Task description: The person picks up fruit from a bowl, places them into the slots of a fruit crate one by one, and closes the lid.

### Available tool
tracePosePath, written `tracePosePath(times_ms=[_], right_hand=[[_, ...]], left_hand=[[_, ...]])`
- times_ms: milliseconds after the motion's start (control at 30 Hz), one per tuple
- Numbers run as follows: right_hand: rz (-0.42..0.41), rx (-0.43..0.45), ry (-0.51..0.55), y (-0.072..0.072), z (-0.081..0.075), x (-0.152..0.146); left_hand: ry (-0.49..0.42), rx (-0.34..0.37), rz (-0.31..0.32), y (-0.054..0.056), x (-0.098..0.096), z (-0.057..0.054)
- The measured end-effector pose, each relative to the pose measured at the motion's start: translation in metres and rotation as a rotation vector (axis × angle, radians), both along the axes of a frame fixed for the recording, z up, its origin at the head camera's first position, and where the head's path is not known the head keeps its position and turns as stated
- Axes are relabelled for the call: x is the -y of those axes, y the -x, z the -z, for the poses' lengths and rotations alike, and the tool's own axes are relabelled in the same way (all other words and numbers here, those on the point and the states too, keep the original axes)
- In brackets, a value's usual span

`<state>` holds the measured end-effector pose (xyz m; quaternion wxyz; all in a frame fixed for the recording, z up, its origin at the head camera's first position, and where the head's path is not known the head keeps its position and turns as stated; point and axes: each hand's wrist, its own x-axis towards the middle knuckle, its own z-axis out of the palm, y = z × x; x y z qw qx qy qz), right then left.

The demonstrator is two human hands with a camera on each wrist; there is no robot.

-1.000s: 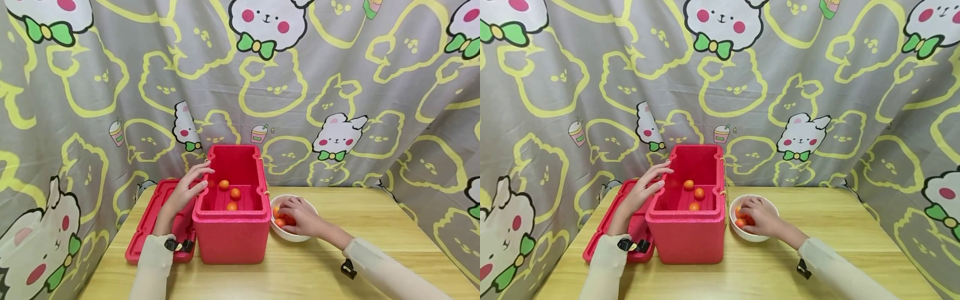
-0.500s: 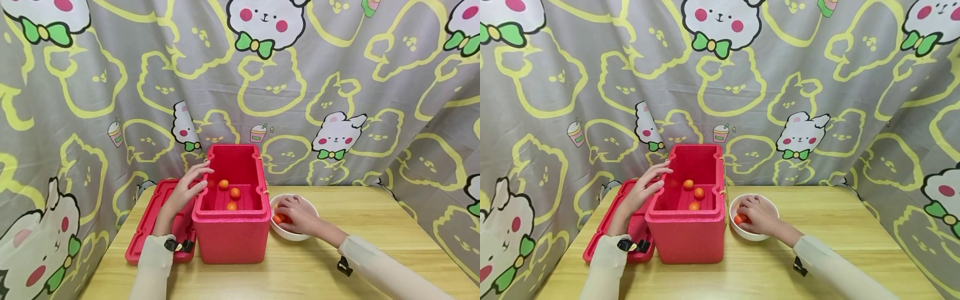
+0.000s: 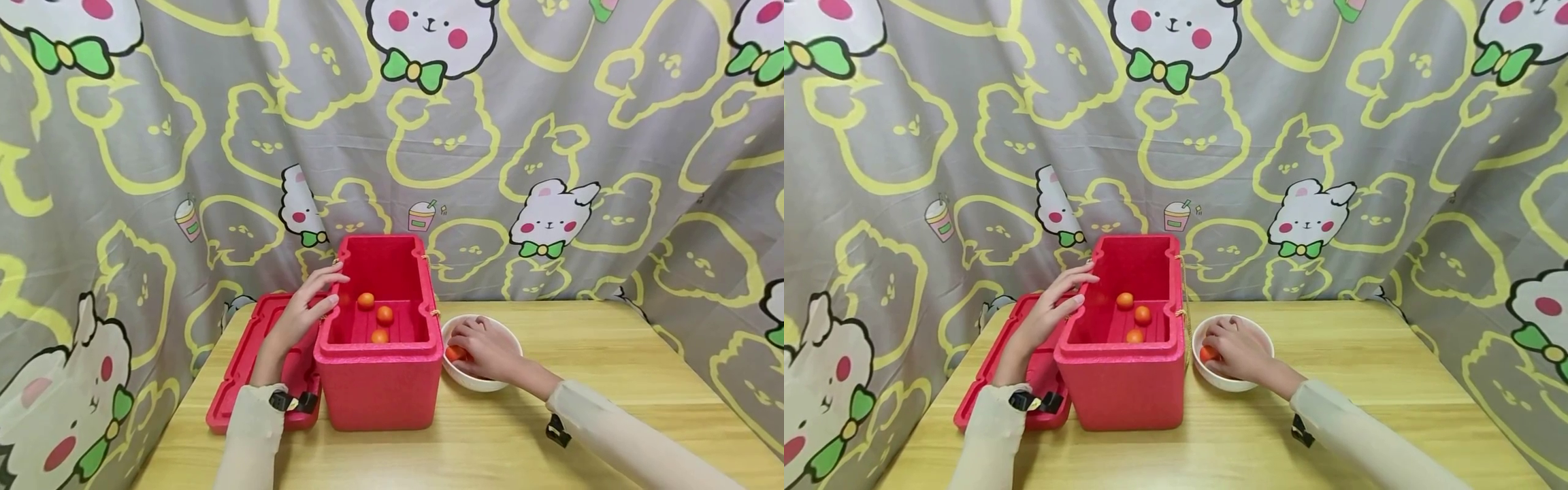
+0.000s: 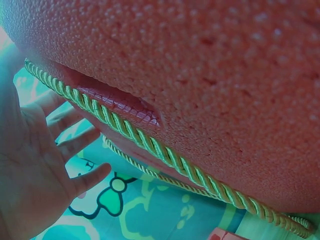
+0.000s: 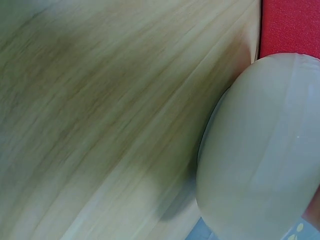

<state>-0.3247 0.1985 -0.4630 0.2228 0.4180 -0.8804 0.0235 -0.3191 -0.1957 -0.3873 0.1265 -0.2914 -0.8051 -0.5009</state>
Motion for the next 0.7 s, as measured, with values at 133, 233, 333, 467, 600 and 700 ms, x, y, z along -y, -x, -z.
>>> tracePosePath(times_ms=[133, 233, 333, 467, 600, 700], right_hand=[[0.017, 0.036, 0.018, 0.0007, -0.0002, 0.0003], [0.020, 0.045, 0.036, 0.0016, 0.0006, 0.0003], [0.018, 0.045, 0.060, 0.0027, 0.0018, 0.0003], [0.014, 0.061, 0.103, 0.0034, 0.0017, 0.0003], [0.026, 0.095, 0.143, 0.0031, -0.0003, 0.0003], [0.052, 0.118, 0.167, 0.0028, -0.0013, -0.0003]], left_hand=[[-0.001, -0.003, -0.001, 0.0003, 0.0002, 0.0001], [-0.005, 0.001, 0.001, 0.0000, 0.0003, -0.0001], [-0.007, 0.007, -0.002, -0.0005, 0.0002, -0.0005], [-0.004, 0.002, 0.000, -0.0002, 0.0001, -0.0008], [-0.002, -0.008, 0.003, 0.0008, 0.0002, -0.0007], [-0.001, -0.005, 0.002, 0.0008, -0.0003, -0.0007]])
